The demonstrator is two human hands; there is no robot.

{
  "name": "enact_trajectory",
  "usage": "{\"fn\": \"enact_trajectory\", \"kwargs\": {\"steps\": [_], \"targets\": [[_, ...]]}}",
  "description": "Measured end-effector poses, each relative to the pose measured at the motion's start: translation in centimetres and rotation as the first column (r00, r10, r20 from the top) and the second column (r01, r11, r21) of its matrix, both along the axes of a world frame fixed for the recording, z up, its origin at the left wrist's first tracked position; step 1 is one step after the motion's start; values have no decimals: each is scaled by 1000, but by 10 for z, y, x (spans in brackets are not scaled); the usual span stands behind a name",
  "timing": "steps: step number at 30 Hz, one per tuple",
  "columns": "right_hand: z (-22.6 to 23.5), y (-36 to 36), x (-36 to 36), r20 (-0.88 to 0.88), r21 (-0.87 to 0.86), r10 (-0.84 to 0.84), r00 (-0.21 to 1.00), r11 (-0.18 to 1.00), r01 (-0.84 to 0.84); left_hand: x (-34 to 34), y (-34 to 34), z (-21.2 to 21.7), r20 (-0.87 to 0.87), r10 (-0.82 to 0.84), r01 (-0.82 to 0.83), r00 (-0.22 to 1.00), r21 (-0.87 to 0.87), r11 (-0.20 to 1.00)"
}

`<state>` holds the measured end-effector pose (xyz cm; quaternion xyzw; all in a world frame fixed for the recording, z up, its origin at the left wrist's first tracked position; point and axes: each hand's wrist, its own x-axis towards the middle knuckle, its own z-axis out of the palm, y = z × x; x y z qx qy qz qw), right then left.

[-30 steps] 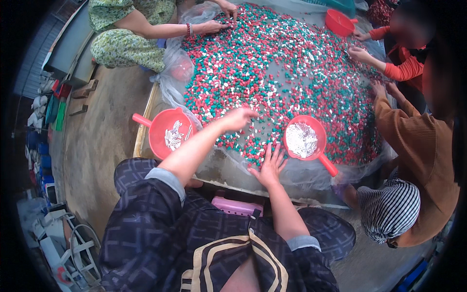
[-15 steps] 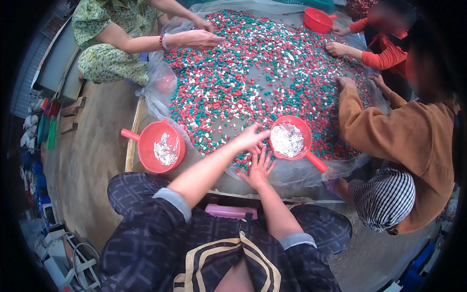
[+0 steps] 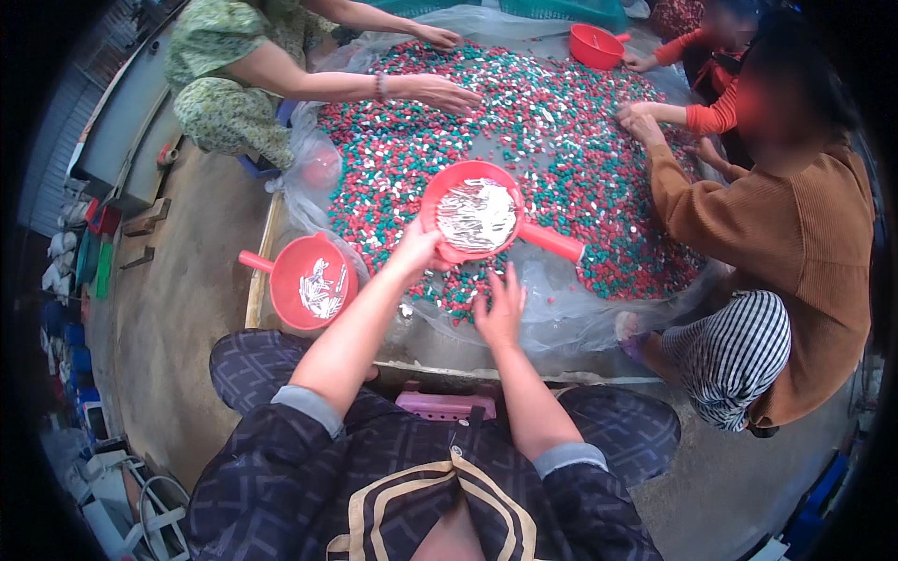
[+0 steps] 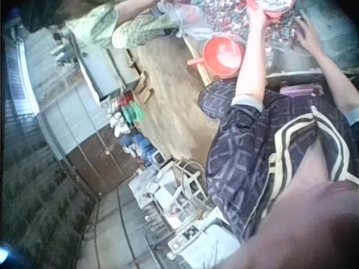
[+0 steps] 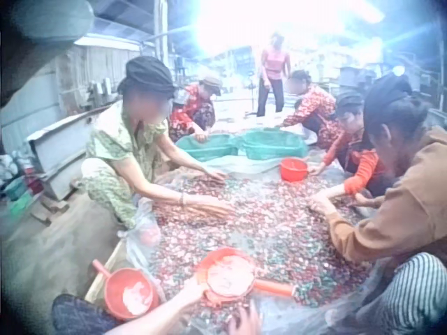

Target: The person sits on a small stool and sorts a large pile of red, green, and white capsules spread on a plastic sheet. They pick up individual capsules by hand and place them into a red plastic scoop. Other workers are visible around the table performing the same task.

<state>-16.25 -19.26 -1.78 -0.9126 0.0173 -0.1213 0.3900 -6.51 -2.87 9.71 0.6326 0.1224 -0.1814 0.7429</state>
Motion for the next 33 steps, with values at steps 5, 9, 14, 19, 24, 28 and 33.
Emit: {"fn": "enact_trajectory", "kwargs": {"steps": [5,9,14,19,24,28,33], "targets": [[41,-44,37,-288,803,96,953,566,186,-14,76,36,50,-106,94,993,206,974],[146,-53,22,-486,873,704,517,374,313,-31,78,49,-10,-303,279,953,427,860],[140,-43,-35,-666,516,456,590,853,-78,-26,35,33,-78,-520,504,851,405,763],[183,-101,-54,-806,577,310,505,607,547,-36,-22,2,-97,-508,477,856,-232,848],[205,-136,-57,-767,602,130,628,485,635,-56,-38,-122,210,-793,628,572,509,589],[221,-141,-59,-708,685,85,701,325,652,-5,11,-133,507,-666,-2,547,797,605],[229,-138,-47,-681,730,129,721,188,657,42,10,-78,380,-389,-281,839,916,288]]}}
